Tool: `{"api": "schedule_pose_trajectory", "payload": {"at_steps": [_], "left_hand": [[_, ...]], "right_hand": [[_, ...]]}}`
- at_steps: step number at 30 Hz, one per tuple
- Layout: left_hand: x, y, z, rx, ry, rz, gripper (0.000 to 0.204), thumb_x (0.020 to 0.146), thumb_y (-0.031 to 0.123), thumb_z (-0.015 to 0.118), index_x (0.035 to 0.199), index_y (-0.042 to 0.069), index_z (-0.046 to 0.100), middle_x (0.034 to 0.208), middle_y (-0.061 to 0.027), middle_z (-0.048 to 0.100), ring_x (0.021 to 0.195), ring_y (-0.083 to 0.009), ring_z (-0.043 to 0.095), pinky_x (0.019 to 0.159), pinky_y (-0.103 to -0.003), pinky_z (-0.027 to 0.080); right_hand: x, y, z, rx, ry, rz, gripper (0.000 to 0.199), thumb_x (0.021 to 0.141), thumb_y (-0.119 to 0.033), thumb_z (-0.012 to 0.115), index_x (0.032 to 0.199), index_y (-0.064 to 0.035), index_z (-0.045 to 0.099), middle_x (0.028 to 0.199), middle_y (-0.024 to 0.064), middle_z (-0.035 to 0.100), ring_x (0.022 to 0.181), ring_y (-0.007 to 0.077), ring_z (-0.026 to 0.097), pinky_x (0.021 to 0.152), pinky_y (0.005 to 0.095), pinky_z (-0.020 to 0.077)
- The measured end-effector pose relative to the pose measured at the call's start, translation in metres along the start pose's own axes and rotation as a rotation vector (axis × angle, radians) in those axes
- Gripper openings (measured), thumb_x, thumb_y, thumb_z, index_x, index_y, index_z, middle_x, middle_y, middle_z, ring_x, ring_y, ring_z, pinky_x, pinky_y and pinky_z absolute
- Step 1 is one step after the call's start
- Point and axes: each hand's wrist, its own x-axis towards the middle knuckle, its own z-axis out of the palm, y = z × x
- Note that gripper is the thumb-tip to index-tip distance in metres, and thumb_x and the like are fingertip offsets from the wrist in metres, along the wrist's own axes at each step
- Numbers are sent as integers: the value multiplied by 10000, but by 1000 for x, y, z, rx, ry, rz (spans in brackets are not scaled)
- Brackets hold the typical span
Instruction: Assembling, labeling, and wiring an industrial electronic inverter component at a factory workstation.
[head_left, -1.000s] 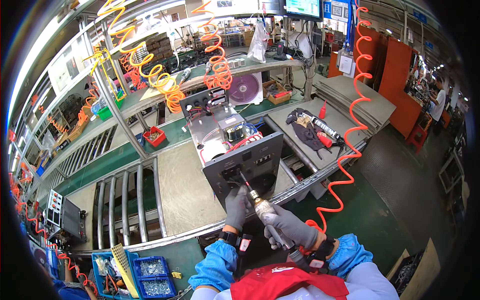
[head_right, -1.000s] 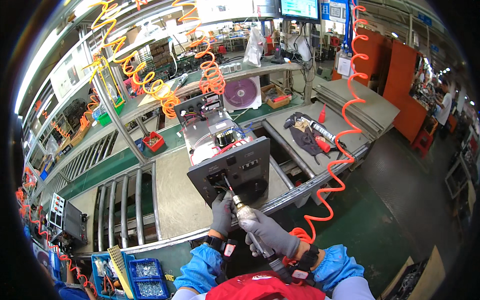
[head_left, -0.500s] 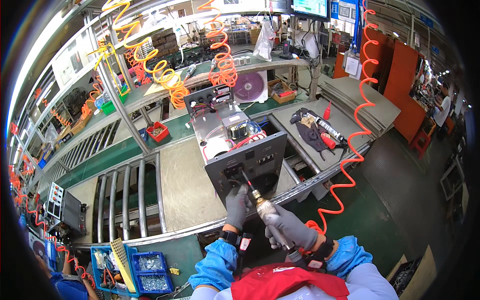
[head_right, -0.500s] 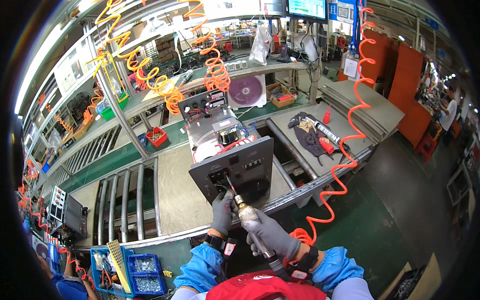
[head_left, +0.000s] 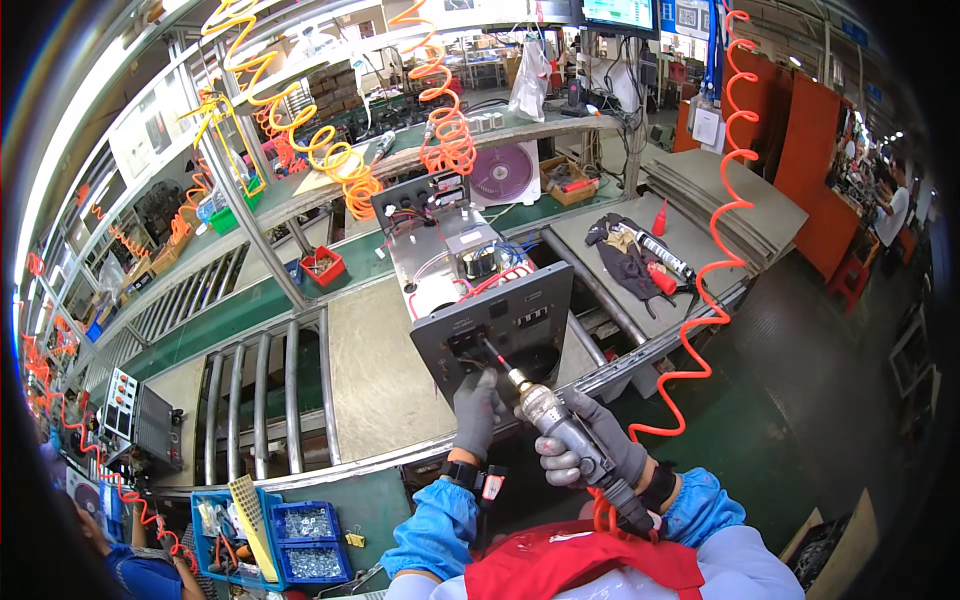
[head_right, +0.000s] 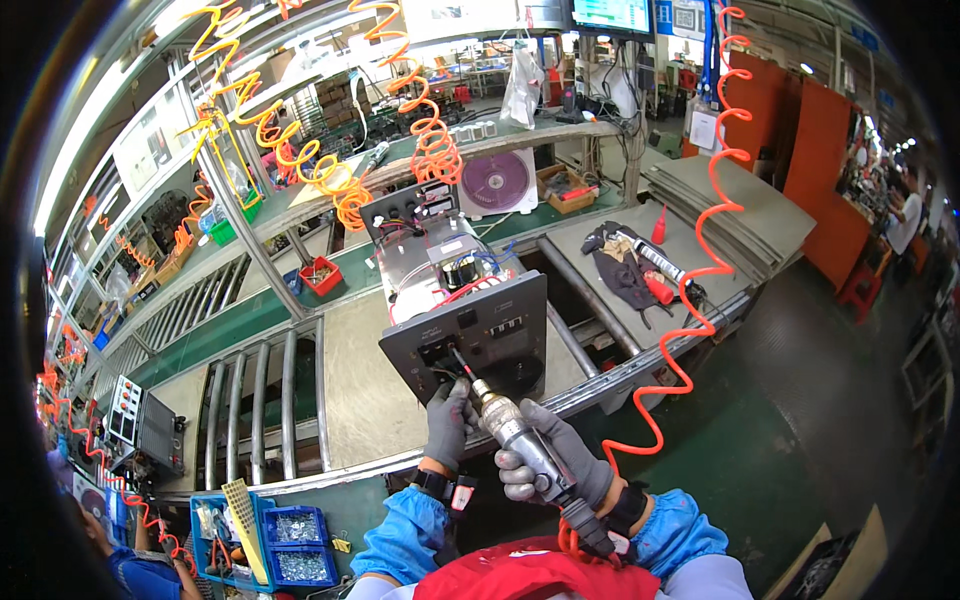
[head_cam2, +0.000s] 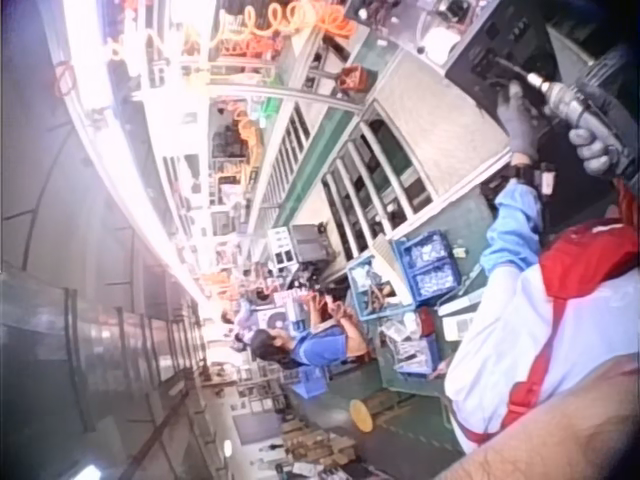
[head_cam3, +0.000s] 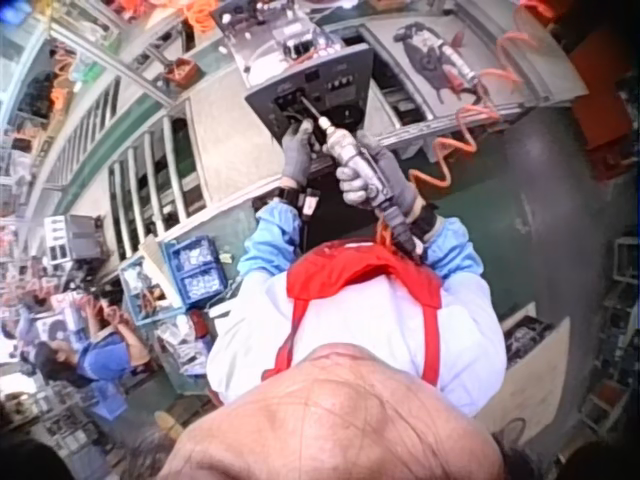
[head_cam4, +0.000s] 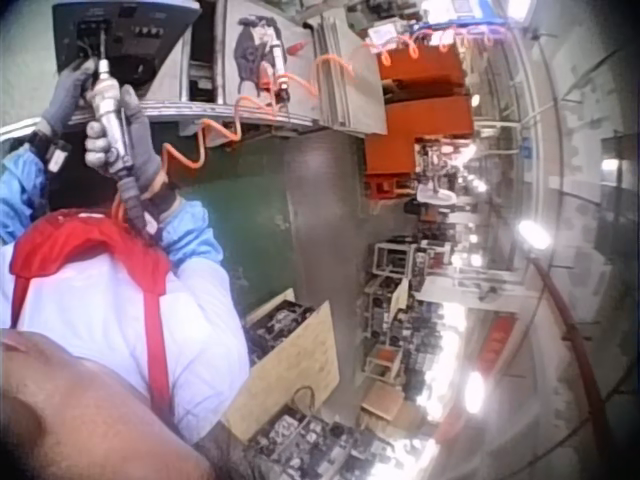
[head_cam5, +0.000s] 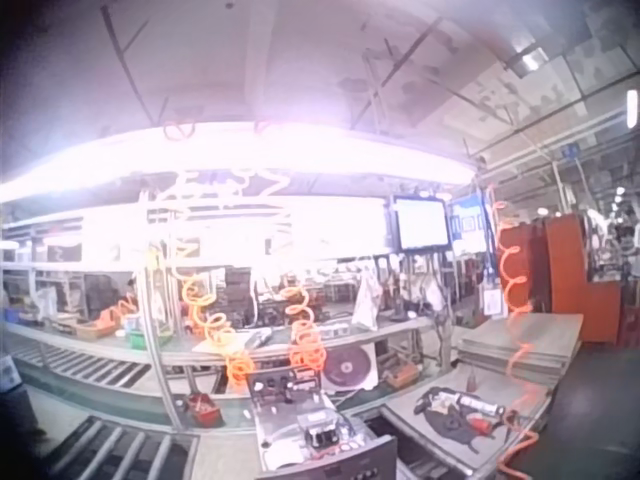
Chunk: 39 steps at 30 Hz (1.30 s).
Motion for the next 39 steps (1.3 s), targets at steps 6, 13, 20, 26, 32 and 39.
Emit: {"api": "schedule_pose_trajectory", "payload": {"at_steps": [6,13,20,26,32,39], "left_hand": [[-5,8,5,0,1,15,324,939,352,591,903,30,603,552,6,477,439,-88,456,406,-256,354],[-11,11,6,-6,-14,39,313,944,337,583,915,27,618,554,9,477,438,-81,444,405,-256,351],[-8,-2,4,-24,-10,115,315,949,330,561,880,30,626,546,8,474,443,-83,444,408,-262,350],[-11,1,4,-40,-8,102,321,950,339,562,863,32,608,551,12,475,450,-76,449,418,-246,351],[-20,12,7,-22,-2,79,288,960,334,582,850,69,596,569,49,433,455,-42,388,400,-226,313],[-27,0,-1,-4,12,88,297,950,321,581,863,37,592,599,9,492,475,-75,459,434,-242,364]], "right_hand": [[0,3,3,-148,130,-53,496,969,-558,427,1208,-130,503,738,93,603,528,189,556,514,321,454],[4,4,-3,-210,159,-48,493,968,-551,435,1229,-138,499,760,77,592,553,169,528,532,320,438],[5,10,2,-402,325,-81,387,991,-478,441,1113,-117,510,765,91,628,568,196,614,528,343,518],[4,15,6,-456,376,-107,356,1002,-445,437,1063,-104,519,757,78,630,560,185,614,515,342,529],[1,17,9,-584,449,-131,351,996,-439,449,1043,-99,519,755,77,628,557,178,618,529,345,552],[-12,32,6,-673,464,-133,319,983,-378,479,1163,-116,458,763,81,607,544,169,612,507,339,555]]}}
